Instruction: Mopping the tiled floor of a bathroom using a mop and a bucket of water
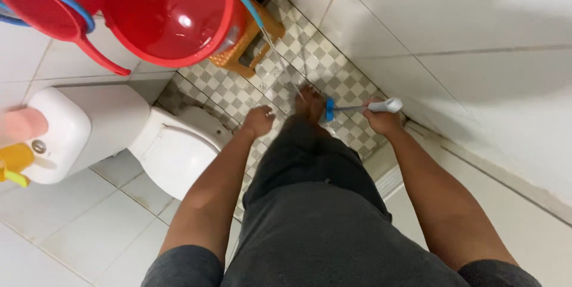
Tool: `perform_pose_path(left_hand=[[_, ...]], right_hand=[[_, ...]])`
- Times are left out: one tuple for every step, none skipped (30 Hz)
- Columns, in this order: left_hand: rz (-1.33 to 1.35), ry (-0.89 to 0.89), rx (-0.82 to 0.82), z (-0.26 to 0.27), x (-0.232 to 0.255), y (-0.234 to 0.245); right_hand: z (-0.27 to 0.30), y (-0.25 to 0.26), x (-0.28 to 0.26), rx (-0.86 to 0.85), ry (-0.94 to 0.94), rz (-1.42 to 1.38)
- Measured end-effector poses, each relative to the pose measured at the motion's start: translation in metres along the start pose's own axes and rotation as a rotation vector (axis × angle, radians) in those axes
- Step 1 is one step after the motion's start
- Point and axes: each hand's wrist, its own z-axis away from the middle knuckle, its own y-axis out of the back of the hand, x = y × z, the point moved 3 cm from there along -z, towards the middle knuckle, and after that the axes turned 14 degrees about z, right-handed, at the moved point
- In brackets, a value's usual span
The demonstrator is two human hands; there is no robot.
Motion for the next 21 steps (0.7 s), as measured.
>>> perform_pose_path(left_hand=[[0.004,0.009,0.006,0.004,-0.005,-0.002],[0.006,-0.027,0.006,0.007,-0.008,-0.004],[0.003,-0.070,0.004,0.006,-0.011,-0.004],[0.003,-0.068,0.007,0.000,-0.031,-0.005],[-0.086,-0.012,-0.020,0.001,-0.052,-0.015],[-0.174,0.043,-0.047,0.003,-0.075,-0.025],[-0.168,0.056,-0.056,0.015,-0.086,-0.029],[-0.125,0.076,-0.034,0.028,-0.098,-0.031],[-0.092,0.074,0.012,0.020,-0.098,-0.015],[-0.095,0.063,0.028,0.018,-0.094,-0.001],[-0.065,0.057,0.025,0.031,-0.097,0.000],[-0.034,0.052,0.022,0.043,-0.100,0.001],[-0.028,0.050,0.026,0.049,-0.106,-0.001],[-0.014,0.071,0.058,0.055,-0.113,-0.001],[-0.002,0.087,0.097,0.058,-0.119,0.003],[0.003,0.082,0.107,0.048,-0.121,0.006],[-0.002,0.065,0.125,0.048,-0.128,0.005],[-0.007,0.048,0.143,0.049,-0.138,0.003],[0.001,0.054,0.149,0.060,-0.131,0.005],[0.170,0.064,0.213,0.073,-0.125,0.009],[0.341,0.076,0.274,0.087,-0.121,0.012]], right_hand=[[0.000,0.012,-0.009,-0.007,0.008,0.001],[0.000,0.023,-0.017,-0.026,0.013,0.010],[-0.002,0.034,-0.026,-0.039,0.013,0.017],[0.005,0.040,-0.037,-0.040,0.017,0.015],[0.018,0.047,-0.042,-0.065,-0.012,-0.001],[0.033,0.052,-0.047,-0.090,-0.040,-0.017],[0.037,0.051,-0.047,-0.106,-0.043,-0.013],[0.042,0.049,-0.046,-0.143,-0.050,0.032],[0.027,0.055,-0.054,-0.149,-0.045,0.071],[0.010,0.048,-0.044,-0.133,-0.034,0.068],[0.007,0.035,-0.027,-0.144,-0.090,0.077],[0.004,0.022,-0.011,-0.155,-0.146,0.085],[0.014,0.022,-0.010,-0.153,-0.142,0.091],[0.024,0.021,-0.011,-0.147,-0.113,0.046],[0.030,0.022,-0.014,-0.135,-0.080,-0.002],[0.028,0.023,-0.012,-0.127,-0.072,0.002],[0.036,0.020,-0.008,-0.097,-0.082,-0.070],[0.043,0.015,-0.005,-0.068,-0.092,-0.142],[0.044,0.015,-0.006,-0.072,-0.083,-0.135],[0.045,0.013,-0.006,-0.092,-0.125,-0.169],[0.048,0.010,-0.006,-0.115,-0.168,-0.200]])
